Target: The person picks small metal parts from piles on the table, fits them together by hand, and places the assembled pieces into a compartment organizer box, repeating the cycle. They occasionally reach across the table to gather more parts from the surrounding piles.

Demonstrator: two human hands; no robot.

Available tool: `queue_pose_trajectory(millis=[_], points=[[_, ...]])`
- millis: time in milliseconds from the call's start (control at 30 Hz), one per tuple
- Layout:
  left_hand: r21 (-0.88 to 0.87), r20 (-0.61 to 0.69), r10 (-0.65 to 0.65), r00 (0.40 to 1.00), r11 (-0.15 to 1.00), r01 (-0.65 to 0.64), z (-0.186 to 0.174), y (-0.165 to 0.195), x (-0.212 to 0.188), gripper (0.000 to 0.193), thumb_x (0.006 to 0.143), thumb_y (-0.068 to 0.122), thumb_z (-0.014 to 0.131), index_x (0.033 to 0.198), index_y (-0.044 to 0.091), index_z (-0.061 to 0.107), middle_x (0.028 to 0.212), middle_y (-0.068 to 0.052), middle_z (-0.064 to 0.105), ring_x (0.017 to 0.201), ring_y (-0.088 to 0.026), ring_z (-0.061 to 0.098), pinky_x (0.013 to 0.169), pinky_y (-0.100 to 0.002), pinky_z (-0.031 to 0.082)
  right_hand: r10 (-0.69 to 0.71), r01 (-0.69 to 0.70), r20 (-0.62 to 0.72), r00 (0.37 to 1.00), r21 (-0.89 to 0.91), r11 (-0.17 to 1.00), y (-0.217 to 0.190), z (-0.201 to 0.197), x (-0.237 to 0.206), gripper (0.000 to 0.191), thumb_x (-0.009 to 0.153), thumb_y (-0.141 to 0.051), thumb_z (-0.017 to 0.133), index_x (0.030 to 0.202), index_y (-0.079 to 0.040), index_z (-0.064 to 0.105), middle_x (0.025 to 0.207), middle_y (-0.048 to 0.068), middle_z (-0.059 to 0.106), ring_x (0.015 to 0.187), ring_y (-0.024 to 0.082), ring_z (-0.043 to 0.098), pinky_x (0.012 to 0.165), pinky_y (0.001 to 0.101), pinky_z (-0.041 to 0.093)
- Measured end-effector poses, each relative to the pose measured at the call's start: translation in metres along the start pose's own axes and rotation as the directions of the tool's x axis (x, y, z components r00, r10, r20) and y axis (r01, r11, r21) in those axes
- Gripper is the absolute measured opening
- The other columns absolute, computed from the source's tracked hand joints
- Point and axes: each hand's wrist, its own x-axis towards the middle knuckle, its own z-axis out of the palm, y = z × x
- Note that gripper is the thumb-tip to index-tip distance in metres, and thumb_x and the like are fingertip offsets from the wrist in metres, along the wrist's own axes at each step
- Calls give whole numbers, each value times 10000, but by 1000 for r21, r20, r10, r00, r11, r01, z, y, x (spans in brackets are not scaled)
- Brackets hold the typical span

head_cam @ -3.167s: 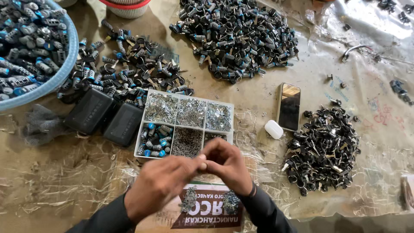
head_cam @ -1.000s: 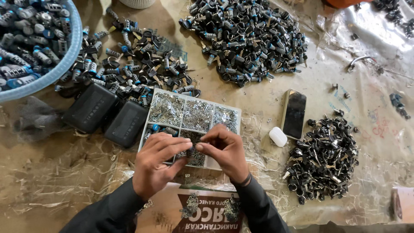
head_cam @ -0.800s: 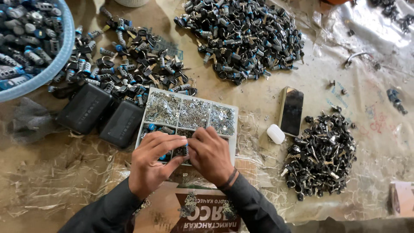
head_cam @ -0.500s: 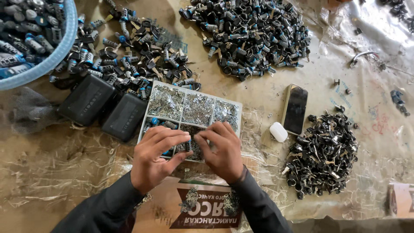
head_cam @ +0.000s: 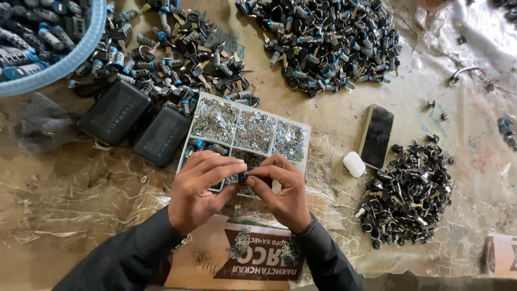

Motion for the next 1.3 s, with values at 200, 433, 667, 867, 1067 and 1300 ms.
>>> queue_pose_trajectory(millis=[200, 433, 667, 867, 1067, 1300], points=[[110, 10, 104, 995, 988, -104, 2, 1, 1, 388, 788, 52, 802, 1169, 94, 743, 1187, -51, 717, 1051, -281, 651, 987, -427, 500, 67, -67, 18, 998, -7, 998, 10, 0, -1, 83, 860, -65, 821, 930, -31, 794, 836, 16, 649, 697, 71, 588, 616, 230, 464], [76, -10, 101, 995, 992, -100, 0, 4, 2, 377, 800, 98, 816, 1168, 94, 735, 1191, -54, 729, 1048, -255, 669, 1011, -437, 492, 113, -112, -10, 994, 38, 993, 13, -11, 16, 182, 790, -101, 871, 944, -50, 790, 872, 22, 619, 667, 85, 519, 582, 244, 414], [111, -23, 60, 998, 992, -57, 2, 2, 3, 379, 780, 132, 833, 1146, 98, 738, 1163, -50, 747, 1045, -254, 673, 1016, -431, 482, -398, 314, 49, 916, -706, 635, -6, 10, 15, 89, 877, -96, 756, 963, -90, 731, 946, 31, 638, 871, 216, 568, 724, 340, 486], [104, -18, 50, 999, 993, -48, 0, 1, 0, 378, 788, 122, 831, 1153, 96, 735, 1161, -48, 748, 1048, -244, 676, 1028, -432, 476, -274, 272, 99, 957, -643, 716, -13, 12, 21, 209, 780, -84, 776, 984, -45, 752, 938, 76, 638, 887, 273, 570, 749, 371, 498], [84, -51, 51, 997, 995, -47, -4, 2, 2, 377, 787, 151, 842, 1146, 118, 733, 1158, -39, 744, 1043, -249, 672, 1022, -425, 473, -302, 161, -150, 942, -587, 793, -20, 9, 15, 117, 840, -97, 817, 944, -59, 780, 888, 49, 649, 850, 215, 594, 747, 329, 488], [73, -53, 52, 997, 996, -48, -7, 4, 0, 379, 778, 147, 834, 1143, 121, 733, 1142, -38, 740, 1038, -251, 670, 1028, -438, 457, 166, -160, -22, 986, 163, 973, -4, 4, -2, 91, 916, -15, 752, 999, 18, 773, 896, 29, 716, 788, 72, 626, 674, 234, 501]])
